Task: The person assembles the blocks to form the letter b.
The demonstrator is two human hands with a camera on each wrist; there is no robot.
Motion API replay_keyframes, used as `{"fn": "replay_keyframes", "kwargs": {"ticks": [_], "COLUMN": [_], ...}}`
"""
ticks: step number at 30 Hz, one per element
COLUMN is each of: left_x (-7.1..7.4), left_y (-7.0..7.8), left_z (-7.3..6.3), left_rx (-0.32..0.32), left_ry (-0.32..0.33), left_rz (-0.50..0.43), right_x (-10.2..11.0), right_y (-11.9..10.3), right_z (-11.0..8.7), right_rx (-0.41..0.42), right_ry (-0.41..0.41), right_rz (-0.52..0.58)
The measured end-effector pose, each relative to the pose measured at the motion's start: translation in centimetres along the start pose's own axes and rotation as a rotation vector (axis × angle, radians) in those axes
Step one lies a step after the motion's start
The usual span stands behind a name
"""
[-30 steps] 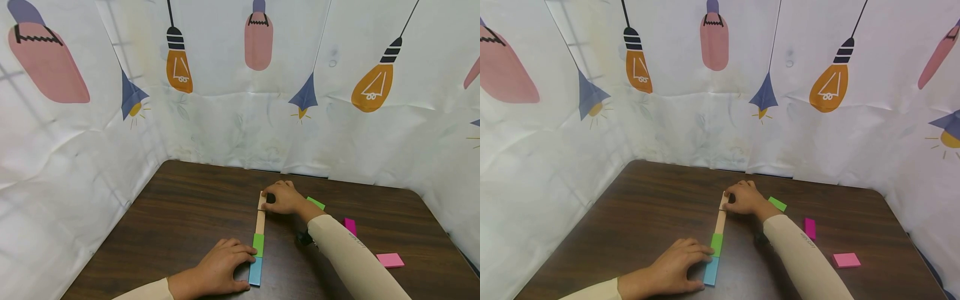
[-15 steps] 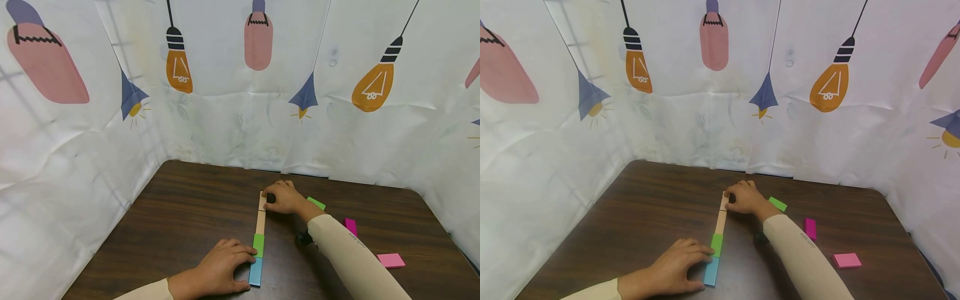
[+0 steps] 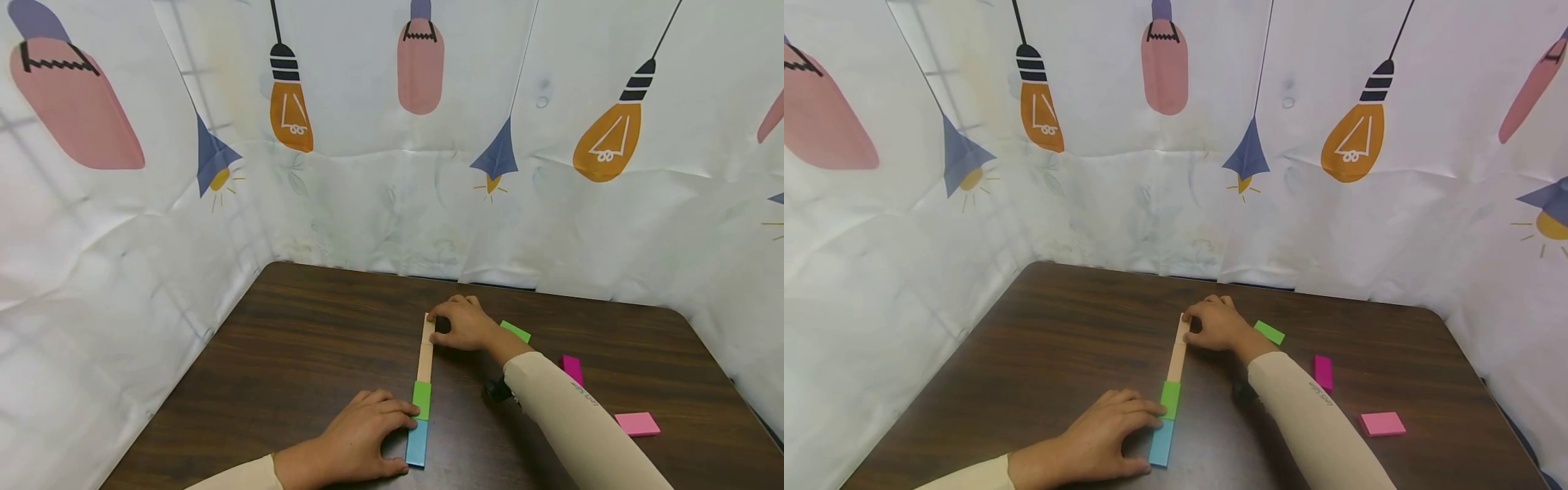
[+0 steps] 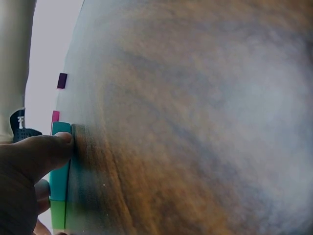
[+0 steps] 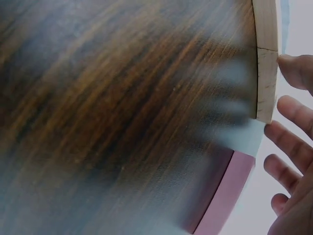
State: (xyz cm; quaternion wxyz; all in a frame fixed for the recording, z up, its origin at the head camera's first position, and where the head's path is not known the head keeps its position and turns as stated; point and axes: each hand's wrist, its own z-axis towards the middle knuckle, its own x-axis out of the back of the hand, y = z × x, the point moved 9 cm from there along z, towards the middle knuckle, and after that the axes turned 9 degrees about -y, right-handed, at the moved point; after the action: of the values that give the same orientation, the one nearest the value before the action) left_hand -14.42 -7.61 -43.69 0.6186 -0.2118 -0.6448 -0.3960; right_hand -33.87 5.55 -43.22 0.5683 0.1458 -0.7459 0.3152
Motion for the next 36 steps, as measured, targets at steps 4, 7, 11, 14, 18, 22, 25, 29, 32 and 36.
{"fn": "replay_keyframes", "kwargs": {"ticks": [4, 7, 11, 14, 18, 22, 25, 29, 32, 36], "left_x": [0.0, -0.1, -0.1, 0.0, 0.1, 0.1, 0.1, 0.1, 0.1, 0.1], "left_y": [0.0, -0.1, -0.1, 0.0, 0.0, 0.1, 0.1, 0.1, 0.1, 0.1], "left_z": [0.0, 0.1, 0.1, 0.0, 0.0, 0.0, 0.0, 0.0, 0.0, 0.0], "left_rx": [0.001, 0.006, 0.012, 0.013, 0.012, 0.01, 0.008, 0.004, 0.002, 0.003], "left_ry": [-0.008, -0.015, -0.013, -0.001, 0.012, 0.018, 0.025, 0.03, 0.031, 0.035], "left_rz": [-0.004, -0.003, 0.006, 0.018, 0.03, 0.036, 0.038, 0.039, 0.037, 0.039], "right_x": [0.5, 1.1, 1.6, 1.9, 2.1, 2.2, 2.2, 2.1, 1.9, 1.8], "right_y": [0.2, 0.6, 1.4, 2.1, 2.9, 3.6, 4.2, 4.8, 5.3, 5.7], "right_z": [-0.4, -0.9, -1.7, -2.2, -2.8, -3.3, -3.6, -3.9, -4.0, -3.9], "right_rx": [0.018, 0.018, -0.005, -0.012, -0.003, 0.011, 0.02, 0.021, 0.008, -0.014], "right_ry": [0.028, 0.043, 0.041, 0.04, 0.043, 0.045, 0.051, 0.052, 0.036, 0.014], "right_rz": [0.023, 0.033, 0.044, 0.049, 0.038, 0.035, 0.034, 0.025, 0.028, 0.028]}}
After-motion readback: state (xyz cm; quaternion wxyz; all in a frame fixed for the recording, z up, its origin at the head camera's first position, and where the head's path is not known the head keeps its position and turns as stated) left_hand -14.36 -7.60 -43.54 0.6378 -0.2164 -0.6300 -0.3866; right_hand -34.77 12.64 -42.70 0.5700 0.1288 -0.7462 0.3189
